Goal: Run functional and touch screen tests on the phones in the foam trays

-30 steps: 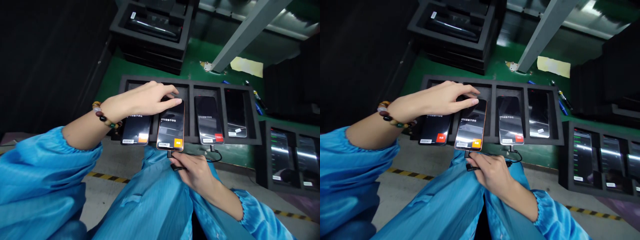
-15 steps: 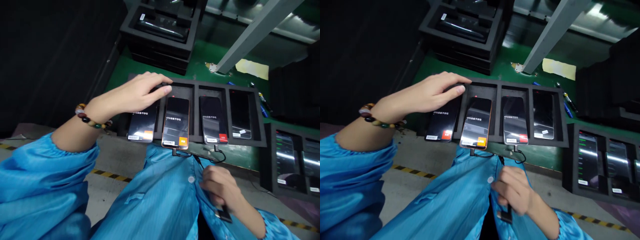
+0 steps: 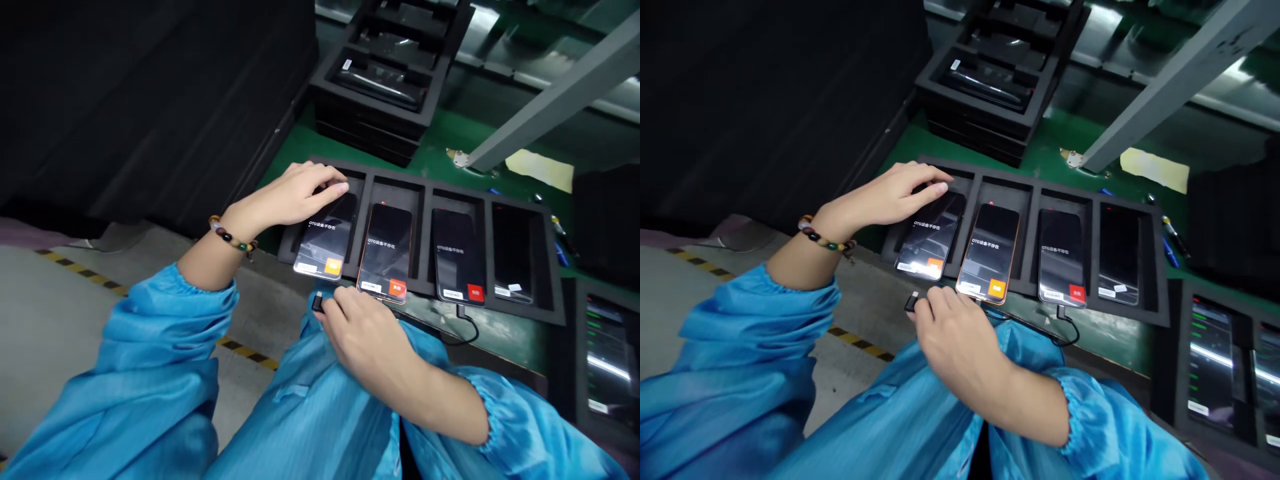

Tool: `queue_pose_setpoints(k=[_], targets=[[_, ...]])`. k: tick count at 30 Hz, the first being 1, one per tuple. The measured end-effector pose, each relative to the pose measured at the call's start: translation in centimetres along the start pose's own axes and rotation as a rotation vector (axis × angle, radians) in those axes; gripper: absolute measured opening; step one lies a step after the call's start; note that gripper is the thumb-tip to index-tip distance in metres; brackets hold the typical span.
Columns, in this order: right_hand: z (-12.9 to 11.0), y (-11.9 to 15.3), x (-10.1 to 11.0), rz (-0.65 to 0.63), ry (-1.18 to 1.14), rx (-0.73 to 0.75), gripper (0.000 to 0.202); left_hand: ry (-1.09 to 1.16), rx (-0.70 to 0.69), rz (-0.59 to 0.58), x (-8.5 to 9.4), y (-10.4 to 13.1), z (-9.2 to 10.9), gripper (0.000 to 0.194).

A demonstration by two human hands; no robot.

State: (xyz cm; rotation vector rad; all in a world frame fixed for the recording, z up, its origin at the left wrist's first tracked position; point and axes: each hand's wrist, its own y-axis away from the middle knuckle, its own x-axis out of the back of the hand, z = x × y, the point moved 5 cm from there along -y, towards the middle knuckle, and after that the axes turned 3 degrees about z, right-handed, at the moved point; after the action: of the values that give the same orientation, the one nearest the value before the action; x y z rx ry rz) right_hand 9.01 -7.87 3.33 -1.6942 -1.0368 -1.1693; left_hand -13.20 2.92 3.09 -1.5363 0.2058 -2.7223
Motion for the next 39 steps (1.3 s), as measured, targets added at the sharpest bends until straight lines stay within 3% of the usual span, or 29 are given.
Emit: queue_pose_setpoints(k=[5, 18, 25, 39], targets=[[0.0, -1.4, 0.3, 0.044, 0.147, 0.029, 0.029, 0.047, 0.003, 0.025, 0.0, -0.1, -0.5, 0.052], [1.4, -2.8, 0.0, -0.003, 0.194, -0.042, 0.027, 0.082, 0.007, 0.061, -0.3, 0.1, -0.6, 0.052], [1.1, -2.7, 0.0, -0.023, 0.143, -0.013, 0.026, 0.075, 0.018, 0.052, -0.1, 0.0, -0.3, 0.052], [1.8, -3.5, 0.4, -0.067, 0.021, -0.145, 0.032, 0.097, 0.064, 0.085, -0.4, 0.3, -0.5, 0.054]])
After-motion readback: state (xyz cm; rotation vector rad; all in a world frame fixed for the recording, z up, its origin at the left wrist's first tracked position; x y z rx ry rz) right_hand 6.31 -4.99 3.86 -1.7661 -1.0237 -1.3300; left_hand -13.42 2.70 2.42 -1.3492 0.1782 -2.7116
